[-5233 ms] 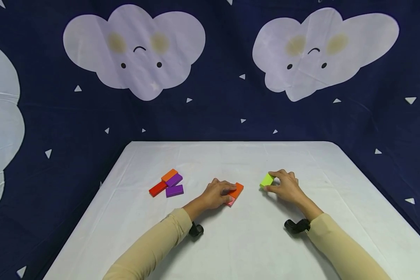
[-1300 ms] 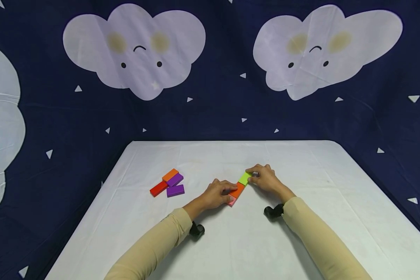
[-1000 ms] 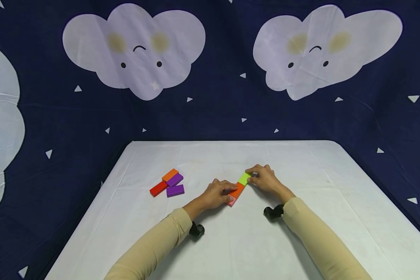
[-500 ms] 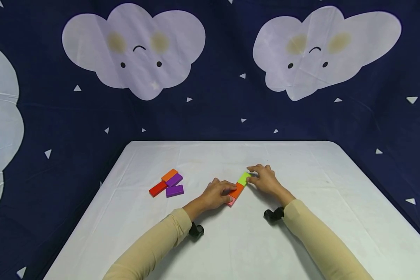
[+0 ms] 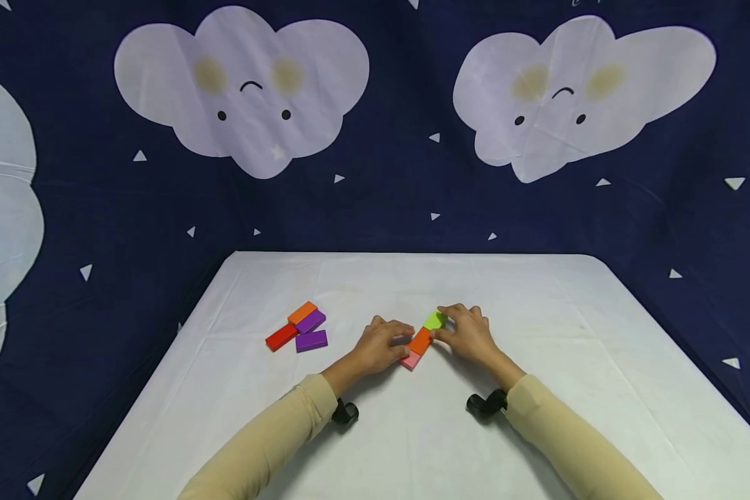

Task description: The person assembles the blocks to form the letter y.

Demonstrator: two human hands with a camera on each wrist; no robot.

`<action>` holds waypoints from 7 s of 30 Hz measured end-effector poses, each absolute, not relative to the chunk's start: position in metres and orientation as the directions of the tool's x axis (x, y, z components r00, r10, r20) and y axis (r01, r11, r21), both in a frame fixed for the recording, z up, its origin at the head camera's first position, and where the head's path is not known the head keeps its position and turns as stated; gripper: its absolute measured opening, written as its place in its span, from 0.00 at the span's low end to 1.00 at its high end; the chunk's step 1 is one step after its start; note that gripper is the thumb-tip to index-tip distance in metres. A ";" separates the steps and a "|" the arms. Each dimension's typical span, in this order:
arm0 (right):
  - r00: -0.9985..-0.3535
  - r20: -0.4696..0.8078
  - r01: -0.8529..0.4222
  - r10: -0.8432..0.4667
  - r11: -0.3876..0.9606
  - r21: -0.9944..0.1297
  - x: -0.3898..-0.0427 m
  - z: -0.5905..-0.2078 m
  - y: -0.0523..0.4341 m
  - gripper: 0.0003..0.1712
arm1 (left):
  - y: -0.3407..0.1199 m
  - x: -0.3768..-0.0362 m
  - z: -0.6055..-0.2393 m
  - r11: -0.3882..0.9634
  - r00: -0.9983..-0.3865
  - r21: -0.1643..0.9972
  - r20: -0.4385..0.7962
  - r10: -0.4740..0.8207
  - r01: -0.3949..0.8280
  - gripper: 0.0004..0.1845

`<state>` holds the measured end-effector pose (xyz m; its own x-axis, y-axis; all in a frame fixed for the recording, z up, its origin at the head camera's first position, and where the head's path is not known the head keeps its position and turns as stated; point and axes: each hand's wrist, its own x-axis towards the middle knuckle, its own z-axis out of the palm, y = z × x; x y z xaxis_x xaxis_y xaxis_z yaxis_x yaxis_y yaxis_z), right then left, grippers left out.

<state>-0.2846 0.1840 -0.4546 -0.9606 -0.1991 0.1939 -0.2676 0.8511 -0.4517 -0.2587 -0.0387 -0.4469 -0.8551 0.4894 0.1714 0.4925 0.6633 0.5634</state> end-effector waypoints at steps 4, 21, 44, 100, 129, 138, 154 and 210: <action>-0.964 0.179 -0.258 -0.196 0.856 -0.448 -0.277 -0.455 0.179 0.37 | -0.045 -0.258 -0.447 0.664 -0.892 0.613 0.172 0.418 0.429 0.18; -0.957 0.194 -0.279 -0.217 0.873 -0.401 -0.261 -0.459 0.164 0.37 | -0.077 -0.249 -0.443 0.593 -0.950 0.751 0.151 0.272 0.289 0.18; -0.949 0.205 -0.303 -0.240 0.873 -0.381 -0.258 -0.464 0.159 0.38 | -0.119 -0.236 -0.436 0.584 -0.982 0.790 0.142 0.124 0.188 0.18; -0.945 0.218 -0.310 -0.243 0.876 -0.370 -0.258 -0.464 0.161 0.37 | -0.186 -0.234 -0.452 0.813 -0.993 0.581 0.118 -0.027 0.046 0.18; -0.944 0.223 -0.314 -0.243 0.870 -0.381 -0.257 -0.465 0.160 0.36 | -0.169 -0.244 -0.437 0.663 -0.990 0.736 0.125 0.063 0.135 0.17; -0.946 0.216 -0.308 -0.240 0.872 -0.381 -0.258 -0.464 0.160 0.36 | -0.155 -0.251 -0.435 0.629 -0.989 0.763 0.110 0.099 0.148 0.17; -0.945 0.223 -0.311 -0.240 0.874 -0.373 -0.258 -0.464 0.160 0.36 | -0.138 -0.260 -0.432 0.576 -0.972 0.789 0.115 0.203 0.214 0.17; -0.942 0.235 -0.317 -0.241 0.869 -0.381 -0.259 -0.467 0.162 0.36 | -0.093 -0.271 -0.449 0.565 -0.853 0.698 0.127 0.506 0.440 0.16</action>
